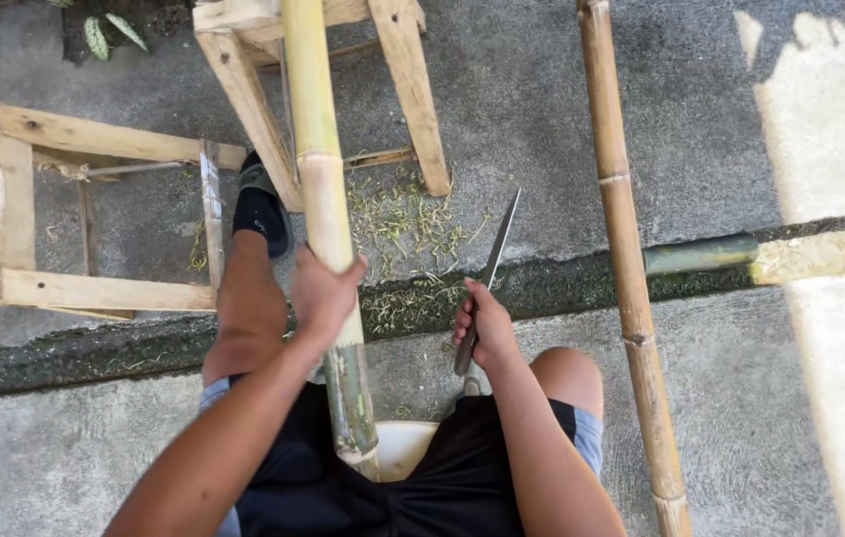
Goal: Scraping and smoothing a bamboo pole using a knife and a smaller scraper tool.
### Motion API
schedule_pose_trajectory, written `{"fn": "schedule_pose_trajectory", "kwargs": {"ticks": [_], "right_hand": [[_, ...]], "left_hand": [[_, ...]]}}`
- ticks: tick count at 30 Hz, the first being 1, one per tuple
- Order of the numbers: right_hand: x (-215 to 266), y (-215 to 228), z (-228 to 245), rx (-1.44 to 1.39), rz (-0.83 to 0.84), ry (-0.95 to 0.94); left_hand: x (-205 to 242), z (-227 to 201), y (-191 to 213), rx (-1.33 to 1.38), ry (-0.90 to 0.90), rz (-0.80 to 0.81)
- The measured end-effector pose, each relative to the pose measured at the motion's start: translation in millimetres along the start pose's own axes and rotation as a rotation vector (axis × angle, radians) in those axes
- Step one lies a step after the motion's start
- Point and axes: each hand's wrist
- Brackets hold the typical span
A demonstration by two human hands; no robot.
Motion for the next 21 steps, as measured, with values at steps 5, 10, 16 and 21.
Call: {"fn": "schedule_pose_trajectory", "kwargs": {"ticks": [5, 10, 16, 21], "right_hand": [[-7, -2, -2, -0.034, 0.028, -0.036], [-7, -5, -2, -0.025, 0.033, -0.055], [-19, -1, -5, -0.032, -0.008, -0.084], [-22, -5, -6, -0.052, 0.023, -0.086]], "left_hand": [[-80, -55, -18, -0.202, 0.093, 0.000], [-84, -53, -27, -0.258, -0.041, -0.117], [-42, -24, -21, -0.361, -0.227, -0.161], [-30, -44, 18, -0.522, -0.027, 0.111]]}}
Point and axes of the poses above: each hand's wrist, its own x-axis away from the middle knuckle, its own y-axis out of the back of the hand, z = x × y, and after that the axes turned 15 degrees about -z, right-handed
